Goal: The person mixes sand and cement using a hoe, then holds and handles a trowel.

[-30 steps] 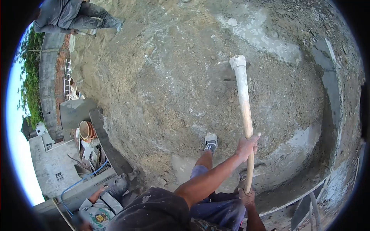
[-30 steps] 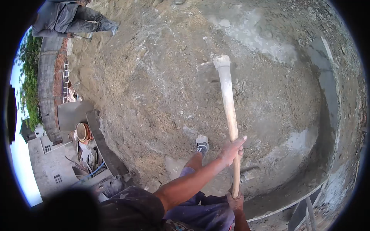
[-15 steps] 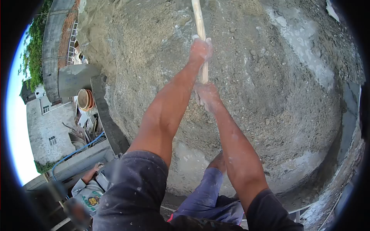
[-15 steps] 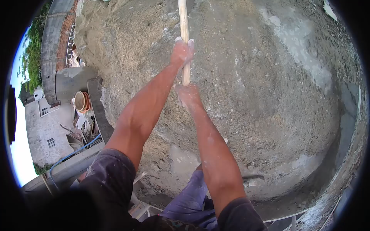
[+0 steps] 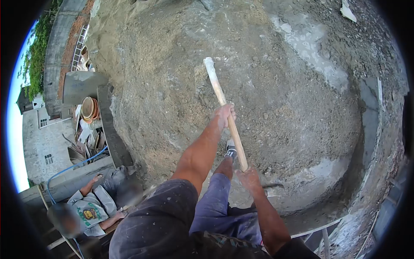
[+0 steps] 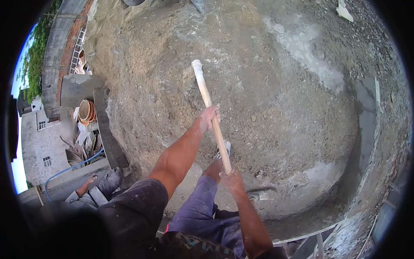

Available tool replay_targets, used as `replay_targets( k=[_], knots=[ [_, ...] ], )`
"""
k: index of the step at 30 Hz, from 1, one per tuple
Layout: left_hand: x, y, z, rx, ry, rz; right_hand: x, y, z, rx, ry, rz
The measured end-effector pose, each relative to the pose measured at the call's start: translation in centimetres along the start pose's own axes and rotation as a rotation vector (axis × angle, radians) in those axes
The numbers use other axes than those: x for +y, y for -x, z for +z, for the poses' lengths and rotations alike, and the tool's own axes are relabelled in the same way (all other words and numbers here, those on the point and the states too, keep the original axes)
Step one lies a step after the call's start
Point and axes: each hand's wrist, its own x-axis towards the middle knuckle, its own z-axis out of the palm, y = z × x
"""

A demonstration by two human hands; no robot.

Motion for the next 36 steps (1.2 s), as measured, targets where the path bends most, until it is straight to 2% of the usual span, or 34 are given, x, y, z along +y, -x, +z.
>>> replay_targets(
  k=[2,7,11,14,15,17,19,21,23,25,27,29,30,31,33,34,35,36],
  knots=[
    [-6.0,3.2,-0.3,0.096,0.036,-0.028,1.2,5.1,-2.8,-0.096,-0.005,0.267],
    [-17.4,11.4,-1.4,0.180,0.142,-0.043,10.4,14.0,-1.2,-0.078,0.092,0.236],
    [-19.2,17.0,0.9,0.264,-0.029,0.039,11.9,18.1,1.0,-0.021,-0.008,0.292],
    [-15.2,17.4,2.3,0.139,-0.158,0.096,9.5,16.1,2.5,0.021,-0.158,0.300],
    [-13.9,15.8,2.4,-0.002,-0.104,0.091,7.9,14.9,2.7,0.067,-0.283,0.280],
    [-8.3,16.3,5.7,0.020,-0.387,0.305,3.6,11.1,2.6,0.153,-0.522,0.232],
    [-1.9,15.6,8.6,-0.078,-0.503,0.427,1.4,5.1,4.6,0.190,-0.686,0.170],
    [4.2,13.6,11.1,-0.094,-0.614,0.591,-6.3,0.4,0.2,0.145,-0.694,0.225],
    [10.0,9.3,13.4,-0.095,-0.768,0.712,-12.7,-5.3,-3.2,0.064,-0.830,0.242],
    [14.2,3.9,15.1,0.020,-0.941,0.828,-15.1,-12.9,-2.9,0.002,-1.153,0.146],
    [17.0,2.1,14.9,0.112,-1.044,0.852,-17.8,-19.1,-3.5,-0.070,-1.438,0.076],
    [16.9,-2.2,13.3,0.112,-1.156,0.727,-20.2,-24.1,-4.4,-0.137,-1.738,0.062],
    [17.1,-4.3,12.7,0.114,-1.214,0.672,-19.7,-26.0,-3.7,-0.176,-1.718,0.100],
    [15.0,-9.9,11.1,0.162,-1.359,0.694,-18.5,-27.7,-2.9,-0.213,-1.697,0.132],
    [12.0,-12.1,9.2,0.197,-1.486,0.643,-15.8,-29.4,-0.7,-0.217,-1.622,0.189],
    [10.6,-9.4,8.6,0.179,-1.469,0.558,-13.4,-28.8,1.3,-0.183,-1.570,0.229],
    [8.1,-13.4,8.2,0.057,-1.636,0.502,-11.8,-27.5,2.3,-0.147,-1.520,0.272],
    [6.9,-12.8,7.8,0.013,-1.617,0.413,-10.9,-26.1,2.6,-0.166,-1.537,0.305]
  ],
)
